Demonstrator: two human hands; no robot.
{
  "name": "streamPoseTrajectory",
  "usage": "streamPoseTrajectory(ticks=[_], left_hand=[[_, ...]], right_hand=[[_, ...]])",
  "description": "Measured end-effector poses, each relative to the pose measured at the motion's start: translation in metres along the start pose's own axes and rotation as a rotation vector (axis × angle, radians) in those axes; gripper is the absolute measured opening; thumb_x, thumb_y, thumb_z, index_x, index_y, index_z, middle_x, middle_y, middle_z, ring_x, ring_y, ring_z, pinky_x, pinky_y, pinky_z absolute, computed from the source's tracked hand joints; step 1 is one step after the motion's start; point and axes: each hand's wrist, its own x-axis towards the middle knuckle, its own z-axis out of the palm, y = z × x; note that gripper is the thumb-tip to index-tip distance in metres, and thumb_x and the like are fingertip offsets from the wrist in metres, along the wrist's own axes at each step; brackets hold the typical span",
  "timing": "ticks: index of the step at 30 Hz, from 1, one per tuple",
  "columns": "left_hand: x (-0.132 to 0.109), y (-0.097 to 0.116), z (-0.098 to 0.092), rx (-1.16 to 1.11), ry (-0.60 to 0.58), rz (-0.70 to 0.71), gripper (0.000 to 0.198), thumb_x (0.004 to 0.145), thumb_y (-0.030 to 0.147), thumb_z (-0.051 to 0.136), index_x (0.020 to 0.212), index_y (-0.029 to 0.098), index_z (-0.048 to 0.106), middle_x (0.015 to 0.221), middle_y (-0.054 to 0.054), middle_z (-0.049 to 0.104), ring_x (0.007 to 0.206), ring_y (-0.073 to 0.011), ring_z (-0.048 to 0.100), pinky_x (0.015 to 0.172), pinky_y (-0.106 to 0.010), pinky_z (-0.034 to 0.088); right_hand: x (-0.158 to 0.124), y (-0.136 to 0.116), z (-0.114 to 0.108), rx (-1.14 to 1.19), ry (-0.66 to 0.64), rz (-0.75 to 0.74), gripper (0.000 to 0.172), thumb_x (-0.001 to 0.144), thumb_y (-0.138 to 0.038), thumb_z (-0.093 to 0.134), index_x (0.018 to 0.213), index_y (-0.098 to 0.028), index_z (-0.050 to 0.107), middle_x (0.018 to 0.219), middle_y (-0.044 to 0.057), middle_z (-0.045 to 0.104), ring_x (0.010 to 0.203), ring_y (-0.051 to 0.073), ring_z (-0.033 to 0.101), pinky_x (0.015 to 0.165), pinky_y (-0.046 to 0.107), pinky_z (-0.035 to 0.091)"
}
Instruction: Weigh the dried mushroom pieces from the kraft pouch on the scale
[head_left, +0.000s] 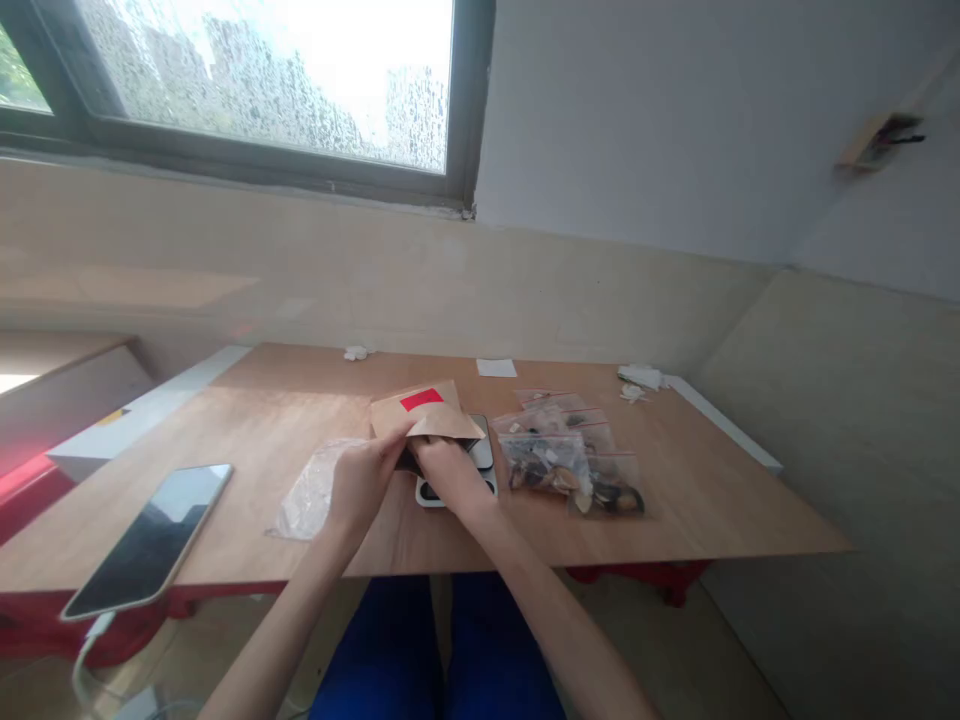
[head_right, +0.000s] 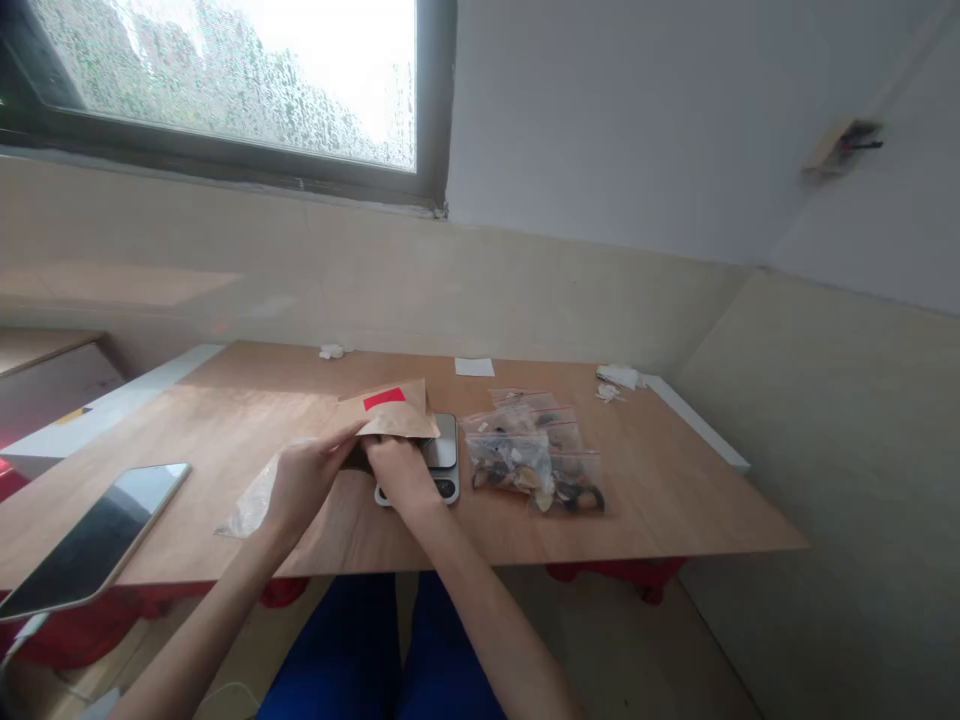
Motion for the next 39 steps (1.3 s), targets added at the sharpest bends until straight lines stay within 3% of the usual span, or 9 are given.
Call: streamPoseTrajectory(ticks=[3,7,15,19,25,31,34,37,39], left_hand=[[0.003,0.000,-0.001,-0.049,-0.014,-0.014,0.033,0.085,0.034,0.042,0.107,0.027,0.066,0.073,-0.005,0.072,0.063,-0.0192,0.065,0.055,-0.023,0.040],[0.005,0.000,0.000,-0.122,-0.029,-0.017,0.032,0.085,0.033,0.043,0.105,0.027,0.067,0.074,-0.004,0.072,0.062,-0.0184,0.065,0.055,-0.023,0.041],[0.007,0.005,0.004,-0.163,0.021,-0.057,0.033,0.085,0.034,0.042,0.104,0.026,0.067,0.068,-0.002,0.071,0.061,-0.0174,0.065,0.055,-0.023,0.042],[0.012,0.007,0.004,-0.163,0.029,-0.088,0.033,0.084,0.034,0.043,0.104,0.025,0.067,0.076,-0.002,0.073,0.068,-0.0188,0.067,0.058,-0.023,0.044],[0.026,0.008,0.005,-0.164,0.002,-0.055,0.031,0.084,0.036,0.044,0.101,0.024,0.067,0.091,-0.002,0.072,0.080,-0.0194,0.068,0.066,-0.024,0.046],[0.049,0.003,-0.003,-0.177,0.038,-0.083,0.028,0.081,0.035,0.046,0.094,0.022,0.068,0.088,-0.002,0.073,0.080,-0.0185,0.068,0.067,-0.023,0.047],[0.054,-0.001,-0.010,-0.166,0.078,-0.115,0.028,0.080,0.035,0.047,0.091,0.021,0.068,0.086,-0.002,0.073,0.080,-0.0191,0.067,0.068,-0.024,0.047],[0.050,-0.004,-0.013,-0.191,0.096,-0.131,0.028,0.079,0.036,0.048,0.091,0.021,0.068,0.084,-0.002,0.073,0.079,-0.0189,0.068,0.068,-0.024,0.047],[0.046,-0.005,-0.013,-0.217,0.102,-0.151,0.029,0.078,0.037,0.048,0.091,0.020,0.068,0.085,-0.002,0.073,0.078,-0.0191,0.068,0.067,-0.024,0.048]], right_hand=[[-0.006,0.001,-0.005,-0.026,0.004,0.015,0.027,0.088,-0.010,0.042,0.110,-0.016,0.058,0.095,0.011,0.067,0.077,0.024,0.066,0.064,0.031,0.051],[-0.009,0.001,-0.003,0.001,0.062,0.016,0.021,0.091,-0.021,0.042,0.105,-0.015,0.058,0.102,0.013,0.062,0.088,0.026,0.062,0.069,0.033,0.051],[-0.011,-0.003,0.011,-0.041,0.147,0.027,0.026,0.093,-0.024,0.035,0.104,-0.017,0.057,0.105,0.015,0.057,0.088,0.025,0.060,0.063,0.031,0.053],[-0.011,0.002,0.020,0.026,0.223,-0.014,0.030,0.092,-0.013,0.031,0.106,-0.018,0.058,0.107,0.014,0.056,0.096,0.024,0.057,0.075,0.033,0.052],[-0.007,0.011,0.029,0.286,0.661,-0.017,0.029,0.092,-0.015,0.032,0.107,-0.023,0.055,0.114,0.009,0.050,0.108,0.018,0.051,0.090,0.032,0.047],[0.001,0.015,0.018,0.543,1.033,0.252,0.020,0.093,-0.018,0.033,0.098,-0.022,0.052,0.100,0.008,0.052,0.102,0.017,0.051,0.088,0.035,0.044],[0.003,0.034,0.028,0.618,0.991,0.424,0.020,0.092,-0.022,0.032,0.092,-0.019,0.052,0.091,0.007,0.055,0.089,0.017,0.054,0.080,0.033,0.045],[0.003,0.058,0.048,0.694,0.744,0.526,0.026,0.092,-0.026,0.027,0.093,-0.017,0.051,0.089,0.007,0.058,0.070,0.014,0.056,0.066,0.027,0.047],[0.004,0.072,0.058,0.680,0.572,0.512,0.028,0.092,-0.026,0.025,0.096,-0.016,0.052,0.092,0.007,0.060,0.069,0.014,0.057,0.064,0.026,0.047]])
